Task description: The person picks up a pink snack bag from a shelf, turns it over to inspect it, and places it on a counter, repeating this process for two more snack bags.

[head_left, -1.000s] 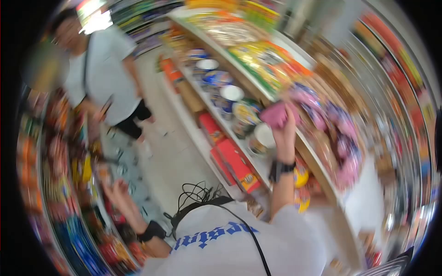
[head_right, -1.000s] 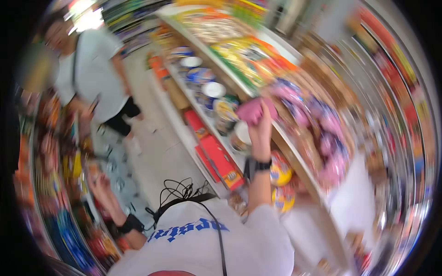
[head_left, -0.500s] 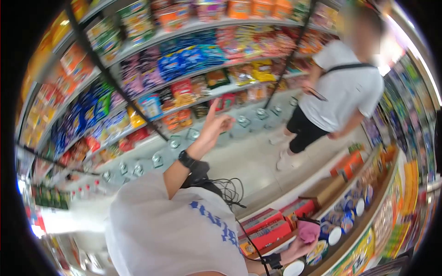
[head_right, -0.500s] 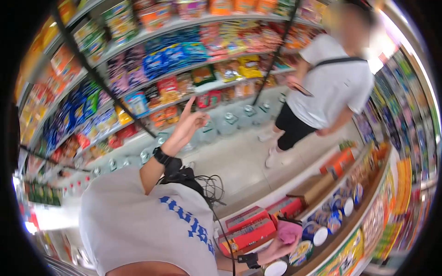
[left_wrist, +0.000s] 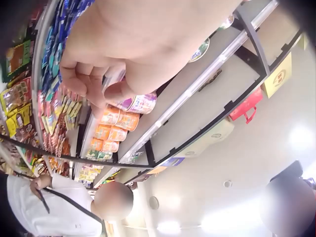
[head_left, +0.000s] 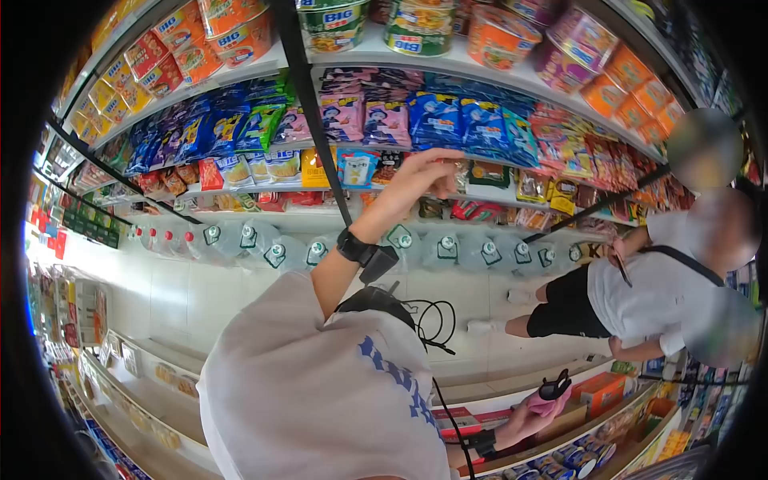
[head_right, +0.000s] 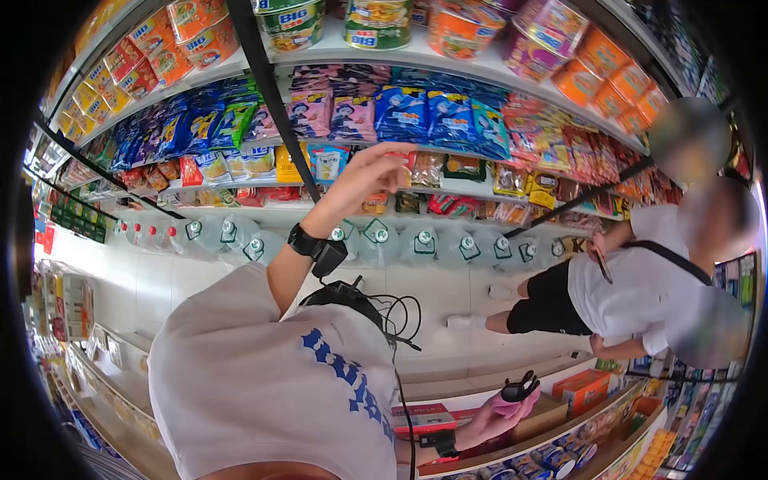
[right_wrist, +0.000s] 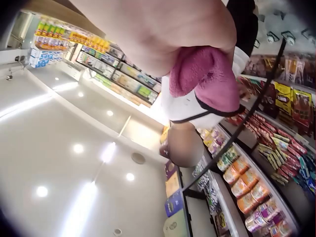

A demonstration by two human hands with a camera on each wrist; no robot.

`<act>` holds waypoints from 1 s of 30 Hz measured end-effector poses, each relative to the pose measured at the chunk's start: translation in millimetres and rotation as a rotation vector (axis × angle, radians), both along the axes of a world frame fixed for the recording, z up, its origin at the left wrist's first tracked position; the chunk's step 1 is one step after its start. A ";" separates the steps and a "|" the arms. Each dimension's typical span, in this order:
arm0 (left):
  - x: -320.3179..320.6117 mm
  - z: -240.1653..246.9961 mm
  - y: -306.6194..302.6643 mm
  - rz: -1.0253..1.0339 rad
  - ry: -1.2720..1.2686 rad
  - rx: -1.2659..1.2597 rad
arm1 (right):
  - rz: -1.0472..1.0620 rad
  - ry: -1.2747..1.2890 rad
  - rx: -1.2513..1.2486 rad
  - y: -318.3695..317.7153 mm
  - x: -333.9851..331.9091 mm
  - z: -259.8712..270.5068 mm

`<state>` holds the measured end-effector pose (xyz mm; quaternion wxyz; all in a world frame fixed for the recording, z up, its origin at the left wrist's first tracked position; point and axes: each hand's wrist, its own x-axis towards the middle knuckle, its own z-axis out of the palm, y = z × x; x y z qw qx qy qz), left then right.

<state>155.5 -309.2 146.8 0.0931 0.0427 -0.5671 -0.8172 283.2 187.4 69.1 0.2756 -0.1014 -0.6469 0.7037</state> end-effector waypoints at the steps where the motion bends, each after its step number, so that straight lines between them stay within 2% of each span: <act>1: 1.7 -9.8 -20.6 0.091 0.000 0.009 | 0.070 -0.012 -0.417 -16.8 -19.4 8.4; 2: 3.5 -28.2 -40.0 0.176 -0.003 0.018 | 0.068 -0.016 -0.567 -31.9 -31.6 13.8; 3: 4.2 -46.8 -58.6 0.261 -0.004 0.028 | 0.104 -0.030 -0.614 -46.7 -41.6 18.1; 5: 4.0 -82.2 -98.0 0.366 -0.094 0.216 | 0.175 -0.058 -0.703 -74.1 -59.9 24.4; 6: 1.7 -95.9 -114.2 0.415 -0.139 0.309 | 0.143 -0.079 -0.671 -86.2 -67.5 23.5; 10: -12.9 -127.5 -148.2 0.528 -0.409 0.017 | 0.271 -0.085 -0.846 -101.4 -83.7 0.4; 12: -25.7 -137.1 -152.2 0.591 -0.562 -0.202 | 0.201 -0.114 -0.808 -113.2 -86.6 -5.2; 18: -53.4 -161.6 -188.1 0.527 -0.479 -0.115 | 0.105 -0.167 -0.702 -142.2 -86.4 -0.9; 20: -52.0 -172.5 -193.8 0.608 -0.396 -0.279 | 0.079 -0.185 -0.687 -147.6 -86.4 5.0; 21: -53.1 -174.4 -193.0 0.647 -0.351 -0.361 | 0.087 -0.189 -0.685 -149.0 -86.2 7.1; 25: -41.2 -121.3 -158.4 0.743 -0.027 -0.016 | 0.153 -0.180 -0.666 -153.4 -87.3 3.7; 26: -32.0 -108.1 -152.6 0.728 -0.029 -0.050 | 0.200 -0.168 -0.673 -141.4 -90.4 -12.8; 28: -14.7 -93.1 -145.0 0.741 -0.046 -0.157 | 0.723 0.034 -0.829 -129.9 -102.5 -28.0; 29: -5.8 -83.4 -140.3 0.749 -0.050 -0.213 | 0.577 -0.068 -0.770 -135.3 -104.8 -25.1; 30: 4.1 -64.1 -128.9 0.777 -0.044 -0.280 | 0.431 -0.165 -0.714 -187.9 -113.6 17.7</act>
